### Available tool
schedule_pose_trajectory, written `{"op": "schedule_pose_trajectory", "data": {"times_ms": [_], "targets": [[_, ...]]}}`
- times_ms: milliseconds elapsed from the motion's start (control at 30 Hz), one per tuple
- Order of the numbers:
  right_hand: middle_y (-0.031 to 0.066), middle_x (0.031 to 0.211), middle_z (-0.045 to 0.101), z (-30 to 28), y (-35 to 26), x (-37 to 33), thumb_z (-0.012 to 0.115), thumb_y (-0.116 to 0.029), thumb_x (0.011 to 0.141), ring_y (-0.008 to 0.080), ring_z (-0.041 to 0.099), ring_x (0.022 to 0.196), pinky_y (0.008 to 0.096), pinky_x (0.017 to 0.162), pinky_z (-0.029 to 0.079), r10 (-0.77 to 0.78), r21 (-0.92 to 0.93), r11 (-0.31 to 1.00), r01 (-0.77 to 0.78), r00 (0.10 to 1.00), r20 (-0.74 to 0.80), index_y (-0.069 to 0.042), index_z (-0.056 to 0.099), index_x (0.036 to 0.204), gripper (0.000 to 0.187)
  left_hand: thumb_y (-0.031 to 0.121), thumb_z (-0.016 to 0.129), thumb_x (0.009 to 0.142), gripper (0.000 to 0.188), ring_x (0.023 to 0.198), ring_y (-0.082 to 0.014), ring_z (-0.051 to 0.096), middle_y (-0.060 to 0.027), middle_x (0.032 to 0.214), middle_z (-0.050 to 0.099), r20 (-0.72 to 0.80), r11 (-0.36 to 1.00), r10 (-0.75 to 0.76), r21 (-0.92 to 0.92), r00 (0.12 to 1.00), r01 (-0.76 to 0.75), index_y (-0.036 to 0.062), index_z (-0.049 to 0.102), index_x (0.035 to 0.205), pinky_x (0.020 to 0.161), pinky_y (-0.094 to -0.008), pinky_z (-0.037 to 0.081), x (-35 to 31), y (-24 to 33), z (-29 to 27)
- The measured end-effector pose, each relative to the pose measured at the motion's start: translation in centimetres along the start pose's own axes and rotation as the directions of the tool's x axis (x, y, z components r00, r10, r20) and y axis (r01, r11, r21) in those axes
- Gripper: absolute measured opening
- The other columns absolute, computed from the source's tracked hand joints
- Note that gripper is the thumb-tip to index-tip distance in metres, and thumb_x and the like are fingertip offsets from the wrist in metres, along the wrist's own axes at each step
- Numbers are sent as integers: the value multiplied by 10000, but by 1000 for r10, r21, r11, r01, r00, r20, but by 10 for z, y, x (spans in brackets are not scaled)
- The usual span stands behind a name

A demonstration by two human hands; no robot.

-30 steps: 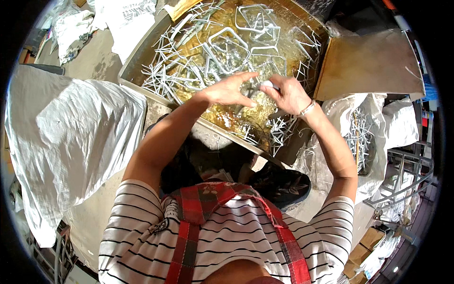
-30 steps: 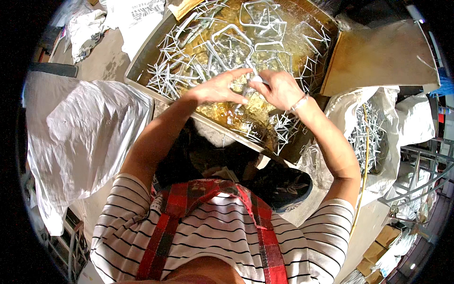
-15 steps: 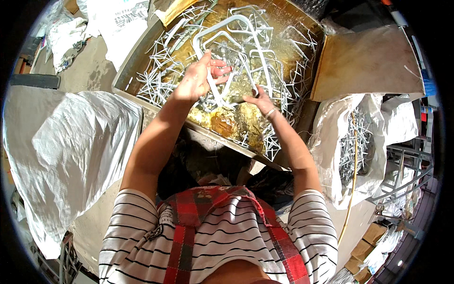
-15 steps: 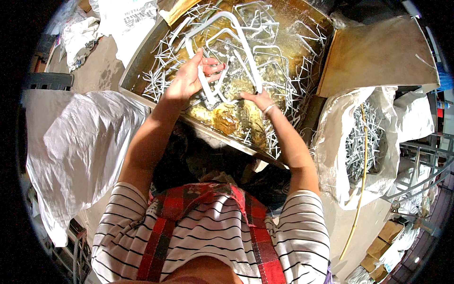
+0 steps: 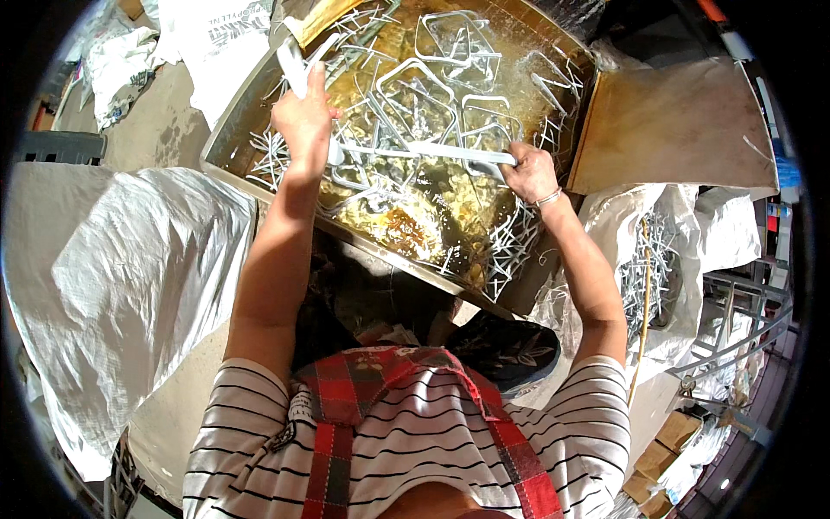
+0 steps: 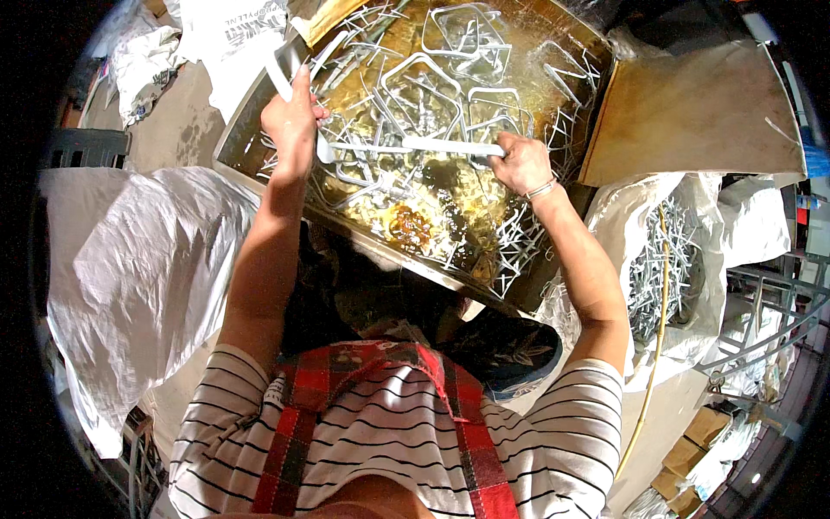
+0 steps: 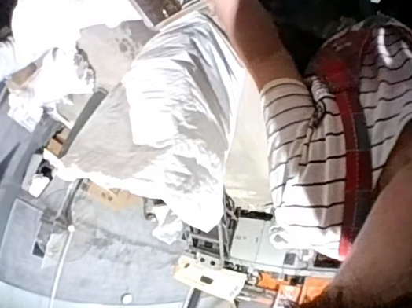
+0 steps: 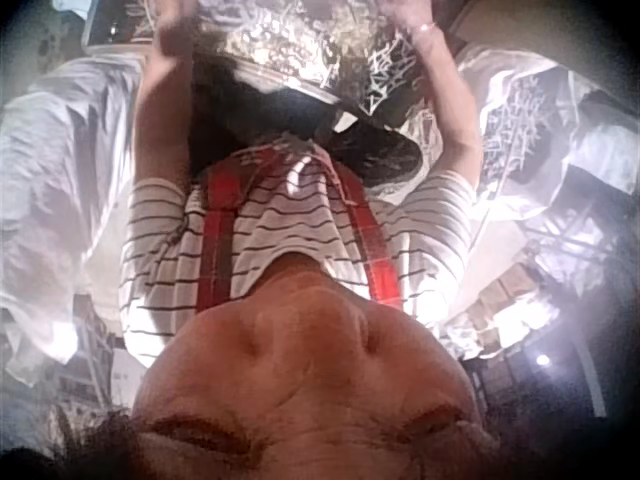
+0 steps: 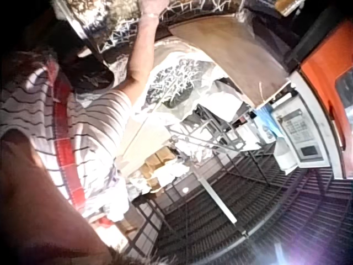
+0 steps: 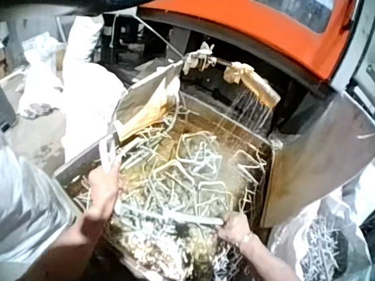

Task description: The person sorts white plastic hangers from a metal bin, aligning them into neat stacks, and placing the stacks into a large white sack. The person repeatedly picks up hangers, organizes them, and transfers them to the sack.

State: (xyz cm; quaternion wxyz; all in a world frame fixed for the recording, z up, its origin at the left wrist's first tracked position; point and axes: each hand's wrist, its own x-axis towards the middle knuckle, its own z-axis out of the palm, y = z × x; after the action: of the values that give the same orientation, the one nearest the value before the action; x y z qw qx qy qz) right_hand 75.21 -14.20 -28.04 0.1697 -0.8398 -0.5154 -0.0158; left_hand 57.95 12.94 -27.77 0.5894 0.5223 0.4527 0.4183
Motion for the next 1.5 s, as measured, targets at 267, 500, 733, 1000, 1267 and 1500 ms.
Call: {"op": "schedule_pose_trajectory", "data": {"times_ms": [267, 500, 733, 1000, 1267, 1500], "targets": [[30, 569, 520, -13, -31, -7, 628, -115, 638, 201, 559, 551, 320, 461, 476, -477, -102, 814, 572, 758, 445, -91, 526, 653, 106, 359, 668, 788, 362, 427, -86, 503, -39, 501, 562, 243, 979, 129, 125, 961, -163, 3, 633, 731, 414, -244, 388, -22, 10, 3], [124, 589, 531, -20, -43, 37, 634, -154, 696, 330, 525, 527, 368, 493, 438, -154, 86, 984, 156, 987, -34, -45, 491, 630, 191, 271, 514, 897, 319, 508, -59, 496, -61, 703, 589, 848, 997, 54, -15, 527, -78, -19, 610, 989, 425, -183, 396, -39, -10, 12], [152, 863, 610, 27, -19, 110, 751, -301, 687, 263, 598, 816, 353, 747, 487, 91, 268, 963, -32, 973, -210, -3, 538, 955, 454, 353, 609, 840, 393, 439, -106, 488, -32, 592, 502, 494, 986, 80, -164, 866, 3, -32, 568, 911, 423, -233, 450, -9, -4, -8], [279, 1096, 544, 223, -3, 120, 726, -413, 694, 383, 529, 1038, 388, 882, 433, 289, 0, 945, -328, 832, 473, 59, 361, 1223, 797, 128, 531, 887, 322, 510, -124, 471, -85, 723, 536, 266, 923, -65, -351, 962, 160, -73, 483, 1133, 468, -262, 433, 18, -6, -29], [250, 988, 596, 240, 21, 106, 602, -253, 739, 379, 573, 951, 407, 832, 456, 246, -25, 953, -302, 724, 644, 38, 533, 1051, 432, 125, 517, 888, 300, 532, -113, 460, -59, 695, 510, 334, 966, -198, -94, 922, 241, -75, 488, 1110, 485, -266, 436, 16, -10, -19], [288, 786, 584, 131, -37, 56, 543, -203, 770, 419, 580, 762, 454, 716, 471, 168, 198, 942, -271, 892, 420, 66, 464, 938, 327, 157, 688, 769, 265, 581, -163, 535, -95, 721, 574, 433, 805, -559, 77, 707, 589, -25, 546, 899, 467, -275, 444, -4, -73, 8]]}}
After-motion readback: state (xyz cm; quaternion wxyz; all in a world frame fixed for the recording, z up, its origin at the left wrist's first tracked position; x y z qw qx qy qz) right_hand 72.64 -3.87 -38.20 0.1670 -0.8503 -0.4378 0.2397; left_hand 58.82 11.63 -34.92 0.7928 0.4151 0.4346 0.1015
